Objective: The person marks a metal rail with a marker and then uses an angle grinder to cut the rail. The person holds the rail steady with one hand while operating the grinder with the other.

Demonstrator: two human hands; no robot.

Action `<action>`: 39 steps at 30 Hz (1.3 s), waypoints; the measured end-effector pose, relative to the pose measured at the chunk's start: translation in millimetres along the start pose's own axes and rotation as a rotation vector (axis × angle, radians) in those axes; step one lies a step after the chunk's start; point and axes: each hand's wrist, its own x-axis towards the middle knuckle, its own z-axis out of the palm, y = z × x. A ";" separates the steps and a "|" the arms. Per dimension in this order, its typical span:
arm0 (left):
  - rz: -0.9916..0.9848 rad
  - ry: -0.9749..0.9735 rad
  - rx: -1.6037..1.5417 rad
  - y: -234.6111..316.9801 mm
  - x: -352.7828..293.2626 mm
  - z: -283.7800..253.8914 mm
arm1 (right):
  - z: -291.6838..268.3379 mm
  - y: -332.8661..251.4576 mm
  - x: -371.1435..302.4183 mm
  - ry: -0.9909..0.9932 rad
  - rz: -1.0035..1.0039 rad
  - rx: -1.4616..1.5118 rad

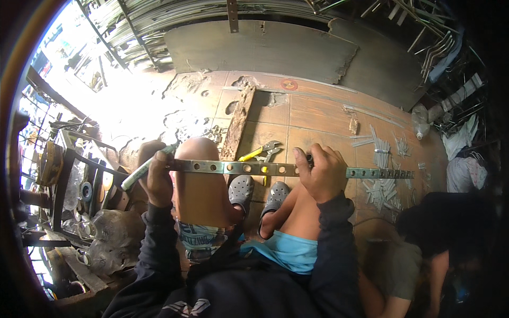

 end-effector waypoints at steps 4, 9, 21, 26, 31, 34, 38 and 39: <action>0.020 -0.051 -0.079 0.1 -0.6 2.1 | -2.4 0.9 -4.1 -0.025 0.034 -0.006; 0.064 -0.076 -0.046 -0.5 -0.9 2.4 | -5.5 1.1 -7.9 0.021 0.001 -0.033; 0.101 -0.018 0.061 0.1 -10.3 -1.9 | -6.6 0.7 -12.0 0.194 -0.103 0.129; 0.118 0.003 0.045 -0.3 -11.5 -1.9 | -7.4 0.8 -12.8 0.234 -0.120 0.162; 0.142 -0.028 0.026 3.5 -16.4 -2.8 | -8.5 0.9 -14.8 0.256 -0.090 0.174; 0.132 -0.042 -0.002 4.5 -17.6 -3.1 | -9.9 0.7 -15.3 0.230 -0.074 0.161; 0.145 -0.020 0.015 2.6 -17.7 -2.9 | -8.1 -0.1 -14.2 0.234 -0.079 0.188; 0.154 -0.022 0.013 1.9 -17.6 -3.0 | -7.7 -0.3 -14.0 0.239 -0.083 0.193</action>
